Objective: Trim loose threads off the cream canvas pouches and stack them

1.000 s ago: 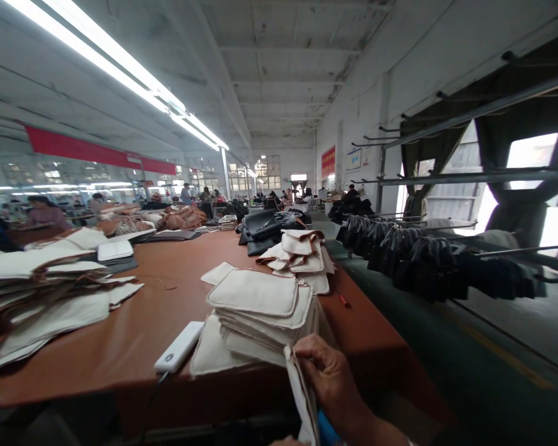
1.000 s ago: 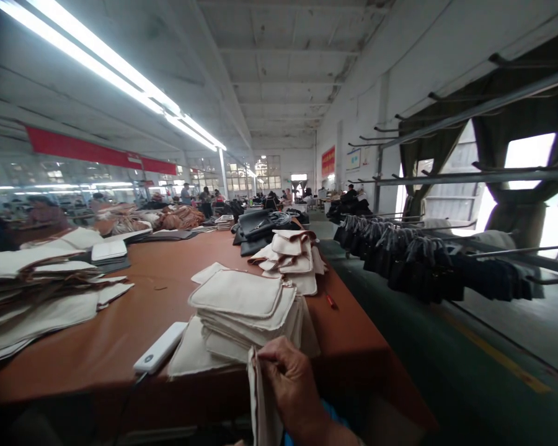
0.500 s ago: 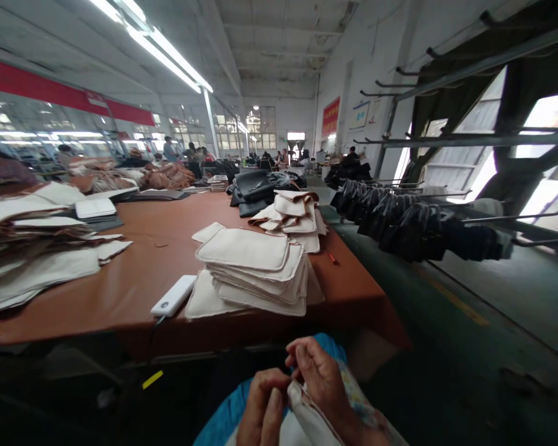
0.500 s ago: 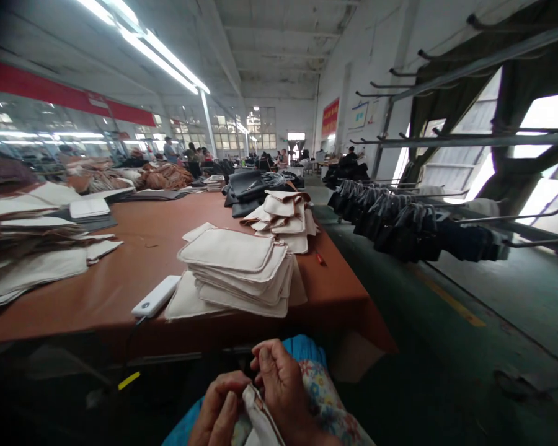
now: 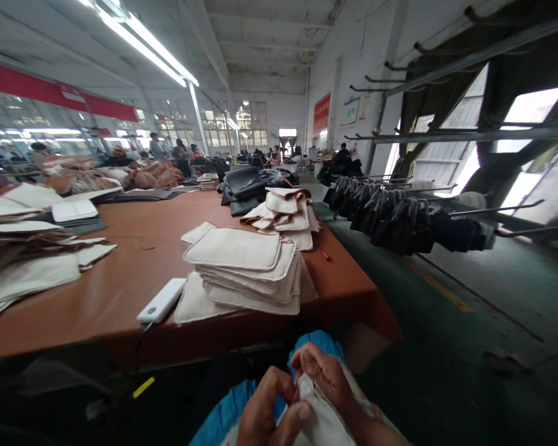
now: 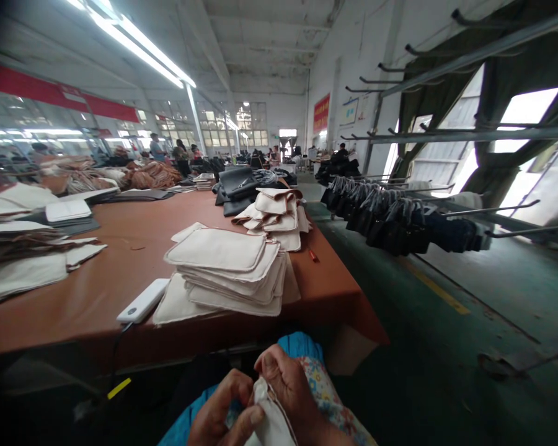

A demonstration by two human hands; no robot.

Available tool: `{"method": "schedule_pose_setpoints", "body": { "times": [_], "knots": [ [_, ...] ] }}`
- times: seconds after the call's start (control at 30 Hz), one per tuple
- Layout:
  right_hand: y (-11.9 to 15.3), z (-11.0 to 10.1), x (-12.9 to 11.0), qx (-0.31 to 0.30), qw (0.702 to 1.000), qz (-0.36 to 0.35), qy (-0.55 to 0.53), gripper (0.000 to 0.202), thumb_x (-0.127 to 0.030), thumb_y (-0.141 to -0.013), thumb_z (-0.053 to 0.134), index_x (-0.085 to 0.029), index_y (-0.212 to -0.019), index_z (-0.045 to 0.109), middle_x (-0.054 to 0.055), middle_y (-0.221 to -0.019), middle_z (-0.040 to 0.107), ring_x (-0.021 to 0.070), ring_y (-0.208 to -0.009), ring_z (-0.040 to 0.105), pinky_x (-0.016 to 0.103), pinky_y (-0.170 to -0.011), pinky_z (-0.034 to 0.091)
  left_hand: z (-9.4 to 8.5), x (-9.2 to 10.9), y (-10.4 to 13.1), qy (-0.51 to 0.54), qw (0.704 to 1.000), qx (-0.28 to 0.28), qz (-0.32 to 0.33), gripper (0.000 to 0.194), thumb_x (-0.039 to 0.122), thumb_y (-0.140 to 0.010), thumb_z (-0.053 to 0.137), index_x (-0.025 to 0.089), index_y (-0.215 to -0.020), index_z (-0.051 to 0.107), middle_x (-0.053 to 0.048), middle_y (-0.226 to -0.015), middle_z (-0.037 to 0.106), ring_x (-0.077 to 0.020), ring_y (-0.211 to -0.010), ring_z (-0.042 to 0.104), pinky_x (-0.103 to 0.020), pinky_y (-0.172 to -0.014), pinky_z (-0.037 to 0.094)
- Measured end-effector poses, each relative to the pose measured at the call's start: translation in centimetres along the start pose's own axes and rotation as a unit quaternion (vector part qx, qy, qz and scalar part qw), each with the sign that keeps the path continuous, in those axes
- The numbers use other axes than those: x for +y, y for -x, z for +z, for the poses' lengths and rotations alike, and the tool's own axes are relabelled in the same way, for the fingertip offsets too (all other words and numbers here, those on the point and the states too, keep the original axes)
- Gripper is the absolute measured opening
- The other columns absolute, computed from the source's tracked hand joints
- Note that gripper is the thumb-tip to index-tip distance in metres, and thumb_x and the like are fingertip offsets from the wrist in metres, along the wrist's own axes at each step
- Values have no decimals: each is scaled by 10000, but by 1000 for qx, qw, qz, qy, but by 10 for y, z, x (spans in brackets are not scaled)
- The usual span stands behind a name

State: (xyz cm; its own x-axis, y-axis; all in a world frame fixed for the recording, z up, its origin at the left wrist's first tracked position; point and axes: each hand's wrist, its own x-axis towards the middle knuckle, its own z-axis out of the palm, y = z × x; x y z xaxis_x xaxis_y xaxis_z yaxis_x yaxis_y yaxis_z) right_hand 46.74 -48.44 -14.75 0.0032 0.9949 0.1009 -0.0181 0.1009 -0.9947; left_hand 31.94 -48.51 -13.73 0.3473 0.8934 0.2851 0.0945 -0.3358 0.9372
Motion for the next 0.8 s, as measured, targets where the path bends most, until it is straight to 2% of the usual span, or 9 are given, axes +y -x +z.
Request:
{"method": "schedule_pose_setpoints", "body": {
  "times": [0.1,0.2,0.23,0.33,0.4,0.5,0.6,0.67,0.8],
  "knots": [
    [-11,-14,-19,1,999,-21,46,536,-648,-980,357,-203,-752,551,-20,-614,456,140,-562,438,258,-522,318,-7,17,-21,-8,999,-34,-8,353,542,-876,603,234,-732,508,32,-685,474,-147,-624,445,-225,-589,407],
    [-31,-33,-55,78,985,-103,116,493,-581,-1013,334,-205,-780,552,-32,-606,430,142,-564,427,256,-534,324,-29,46,-52,-26,994,-108,-17,315,444,-882,620,211,-729,473,44,-698,430,-126,-637,379,-196,-563,357],
    [-38,-40,-68,86,978,-131,140,472,-554,-1021,337,-203,-794,557,-36,-605,421,140,-561,422,255,-538,323,-38,57,-63,-38,989,-140,-13,310,418,-877,625,208,-721,459,47,-699,420,-123,-641,364,-191,-557,340],
    [-53,-55,-102,-1,959,-195,207,401,-467,-1030,383,-186,-827,584,-34,-639,458,128,-581,440,249,-560,327,-61,81,-87,-115,972,-202,-31,153,277,-874,595,187,-775,521,39,-746,453,-134,-708,387,-196,-607,333],
    [-56,-59,-113,-80,948,-211,226,348,-419,-1021,425,-172,-856,606,-22,-687,507,123,-617,470,242,-582,342,-70,85,-93,-148,960,-231,-53,93,243,-869,587,173,-811,572,31,-771,484,-143,-742,416,-204,-632,336],
    [-54,-59,-110,-164,944,-172,229,223,-373,-909,622,-152,-935,622,-27,-723,530,111,-623,463,221,-565,344,-75,75,-91,-116,956,-260,-74,212,362,-897,605,159,-836,602,23,-787,494,-144,-750,426,-207,-631,335],
    [-50,-57,-96,-220,944,-106,223,265,-290,-754,767,-142,-906,609,-64,-660,473,86,-567,393,199,-503,290,-74,61,-82,-58,953,-280,-96,345,485,-905,599,145,-843,599,25,-774,471,-135,-730,395,-209,-612,320],
    [-47,-55,-88,-239,946,-78,202,220,-262,-749,757,-142,-834,593,-70,-639,456,80,-562,375,195,-494,274,-73,56,-76,-42,951,-284,-116,367,500,-909,592,138,-846,601,25,-771,467,-133,-730,385,-213,-613,313],
    [-43,-55,-82,-241,957,-38,160,155,-252,-799,708,-132,-800,609,-39,-684,534,93,-606,430,200,-531,319,-68,56,-70,-34,952,-271,-140,379,514,-908,587,137,-874,606,24,-782,473,-134,-731,394,-219,-609,310]
  ]
}}
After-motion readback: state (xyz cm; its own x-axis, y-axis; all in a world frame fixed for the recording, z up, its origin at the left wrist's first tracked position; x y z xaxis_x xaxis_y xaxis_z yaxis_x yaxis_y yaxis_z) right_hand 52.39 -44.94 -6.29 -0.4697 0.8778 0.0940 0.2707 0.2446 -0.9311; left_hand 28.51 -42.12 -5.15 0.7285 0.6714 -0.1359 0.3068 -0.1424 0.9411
